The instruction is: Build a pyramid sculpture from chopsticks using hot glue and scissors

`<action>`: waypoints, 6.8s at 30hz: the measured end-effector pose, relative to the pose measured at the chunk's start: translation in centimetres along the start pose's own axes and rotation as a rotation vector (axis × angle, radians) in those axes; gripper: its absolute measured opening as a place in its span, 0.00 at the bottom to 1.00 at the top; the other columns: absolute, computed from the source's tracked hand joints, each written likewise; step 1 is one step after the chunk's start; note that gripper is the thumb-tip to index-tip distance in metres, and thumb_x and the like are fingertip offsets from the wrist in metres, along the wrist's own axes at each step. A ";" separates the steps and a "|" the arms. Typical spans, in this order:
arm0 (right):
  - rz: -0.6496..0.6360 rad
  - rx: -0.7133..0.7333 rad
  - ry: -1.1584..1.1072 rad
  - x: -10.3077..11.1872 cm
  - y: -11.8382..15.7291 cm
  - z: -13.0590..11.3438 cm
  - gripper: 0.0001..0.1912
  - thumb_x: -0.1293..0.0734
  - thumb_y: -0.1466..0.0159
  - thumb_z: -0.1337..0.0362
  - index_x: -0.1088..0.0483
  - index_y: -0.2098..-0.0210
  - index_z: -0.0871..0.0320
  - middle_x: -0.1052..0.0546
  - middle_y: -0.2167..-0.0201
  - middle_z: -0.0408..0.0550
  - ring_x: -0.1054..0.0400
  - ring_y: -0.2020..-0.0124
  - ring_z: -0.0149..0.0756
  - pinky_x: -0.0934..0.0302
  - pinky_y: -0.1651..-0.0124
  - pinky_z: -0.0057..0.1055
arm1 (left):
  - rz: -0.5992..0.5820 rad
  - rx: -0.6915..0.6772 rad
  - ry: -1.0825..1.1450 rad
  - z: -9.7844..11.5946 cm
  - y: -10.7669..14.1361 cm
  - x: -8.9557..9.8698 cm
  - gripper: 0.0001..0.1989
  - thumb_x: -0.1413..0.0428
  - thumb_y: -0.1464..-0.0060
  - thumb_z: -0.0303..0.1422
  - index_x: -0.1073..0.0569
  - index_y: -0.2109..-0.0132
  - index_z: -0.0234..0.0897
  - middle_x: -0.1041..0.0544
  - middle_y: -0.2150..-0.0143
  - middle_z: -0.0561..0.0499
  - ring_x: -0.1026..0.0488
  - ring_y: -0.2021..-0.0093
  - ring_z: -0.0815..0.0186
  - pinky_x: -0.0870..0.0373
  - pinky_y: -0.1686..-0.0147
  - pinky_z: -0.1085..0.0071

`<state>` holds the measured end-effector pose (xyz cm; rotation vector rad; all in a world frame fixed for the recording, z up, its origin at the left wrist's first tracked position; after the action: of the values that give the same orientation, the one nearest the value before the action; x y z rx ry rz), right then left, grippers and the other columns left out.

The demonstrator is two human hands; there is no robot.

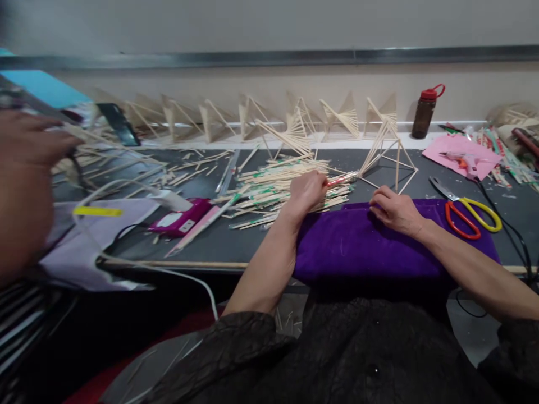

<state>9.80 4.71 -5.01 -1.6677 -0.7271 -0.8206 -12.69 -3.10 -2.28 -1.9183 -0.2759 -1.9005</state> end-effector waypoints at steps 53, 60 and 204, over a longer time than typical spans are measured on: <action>-0.192 -0.415 -0.747 -3.5 -6.0 -2.6 0.15 0.41 0.37 0.55 0.30 0.73 0.57 0.39 0.84 0.36 0.47 0.81 0.27 0.51 0.74 0.26 | 0.372 0.365 2.004 -2.2 -1.4 0.5 0.06 0.42 0.44 0.36 0.25 0.62 0.39 0.21 0.72 0.54 0.25 0.72 0.73 0.31 0.73 0.79; -0.004 -0.438 -0.521 -2.7 -6.1 -2.4 0.14 0.42 0.36 0.62 0.30 0.74 0.58 0.35 0.81 0.39 0.41 0.76 0.29 0.49 0.67 0.27 | 0.145 0.287 2.018 1.0 -1.1 -0.9 0.10 0.40 0.45 0.39 0.26 0.64 0.37 0.21 0.70 0.52 0.23 0.68 0.68 0.31 0.69 0.75; 0.152 -0.036 0.367 1.5 -5.1 -2.0 0.17 0.46 0.27 0.63 0.26 0.57 0.59 0.27 0.65 0.49 0.35 0.69 0.30 0.48 0.71 0.27 | -0.327 0.045 1.810 6.2 1.3 0.6 0.11 0.33 0.55 0.32 0.28 0.71 0.32 0.29 0.80 0.55 0.46 0.87 0.81 0.59 0.87 0.80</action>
<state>6.23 4.00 -0.61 -1.5256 -0.3294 -0.9999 -6.49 -1.73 -1.78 0.3950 -0.0153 -2.8682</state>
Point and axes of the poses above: each hand's wrist, its own y-axis away from the middle knuckle, its own x-axis out of the back of the hand, z = x × y, the point moved 4 cm from there along -y, towards the middle knuckle
